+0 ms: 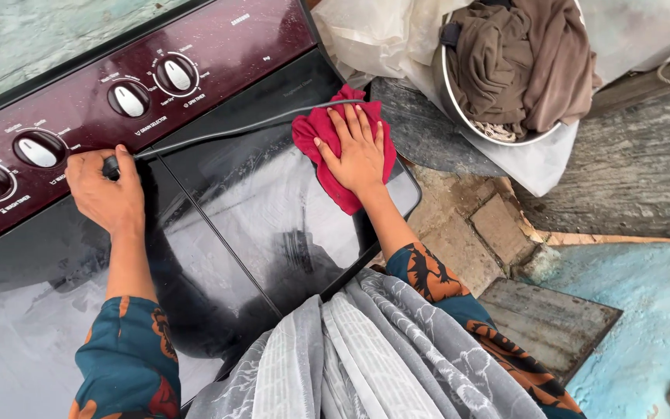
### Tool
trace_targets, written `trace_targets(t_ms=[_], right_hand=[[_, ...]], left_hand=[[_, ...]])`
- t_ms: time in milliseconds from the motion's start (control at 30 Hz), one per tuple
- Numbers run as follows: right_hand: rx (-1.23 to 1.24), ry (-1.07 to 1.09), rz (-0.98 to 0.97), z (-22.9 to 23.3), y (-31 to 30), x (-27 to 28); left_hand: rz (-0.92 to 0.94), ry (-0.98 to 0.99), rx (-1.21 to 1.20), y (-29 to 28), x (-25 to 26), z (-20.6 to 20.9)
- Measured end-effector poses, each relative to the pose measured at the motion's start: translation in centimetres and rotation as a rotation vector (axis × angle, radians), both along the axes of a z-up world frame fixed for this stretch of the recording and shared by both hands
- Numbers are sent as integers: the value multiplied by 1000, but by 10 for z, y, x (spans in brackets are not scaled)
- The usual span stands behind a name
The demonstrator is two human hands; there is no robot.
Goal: Clean the exterior and interior of a washing machine with a cloth.
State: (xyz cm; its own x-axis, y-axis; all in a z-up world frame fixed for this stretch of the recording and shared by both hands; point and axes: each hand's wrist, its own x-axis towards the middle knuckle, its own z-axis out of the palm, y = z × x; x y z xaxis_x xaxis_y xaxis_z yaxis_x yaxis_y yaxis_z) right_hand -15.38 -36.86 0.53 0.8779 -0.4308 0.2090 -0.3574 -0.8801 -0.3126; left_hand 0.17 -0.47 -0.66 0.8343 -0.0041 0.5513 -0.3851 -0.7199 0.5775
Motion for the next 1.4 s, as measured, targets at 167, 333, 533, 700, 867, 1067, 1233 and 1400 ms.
trace_targets(t_ms=[167, 333, 533, 700, 867, 1067, 1233, 1400], right_hand=[[-7, -32, -41, 2, 9, -55], [0, -86, -166, -4, 16, -100], [-5, -148, -246, -17, 39, -122], [-14, -155, -139, -6, 92, -128], [68, -155, 170, 11, 180, -123], [208, -49, 690, 36, 248, -143], [69, 12, 631, 14, 193, -173], [-70, 105, 200, 3, 108, -157]], left_hand=[[-5, 36, 6, 0, -3, 3], [-1, 46, 13, 2, 1, -2], [-10, 109, -35, 1, -2, 2], [-91, 68, -82, 10, -17, 7], [-131, 4, -212, 16, -52, -2], [-234, 164, -199, 28, -109, 31], [-201, 210, -16, 61, -151, 49], [-15, 318, 95, 118, -193, 44]])
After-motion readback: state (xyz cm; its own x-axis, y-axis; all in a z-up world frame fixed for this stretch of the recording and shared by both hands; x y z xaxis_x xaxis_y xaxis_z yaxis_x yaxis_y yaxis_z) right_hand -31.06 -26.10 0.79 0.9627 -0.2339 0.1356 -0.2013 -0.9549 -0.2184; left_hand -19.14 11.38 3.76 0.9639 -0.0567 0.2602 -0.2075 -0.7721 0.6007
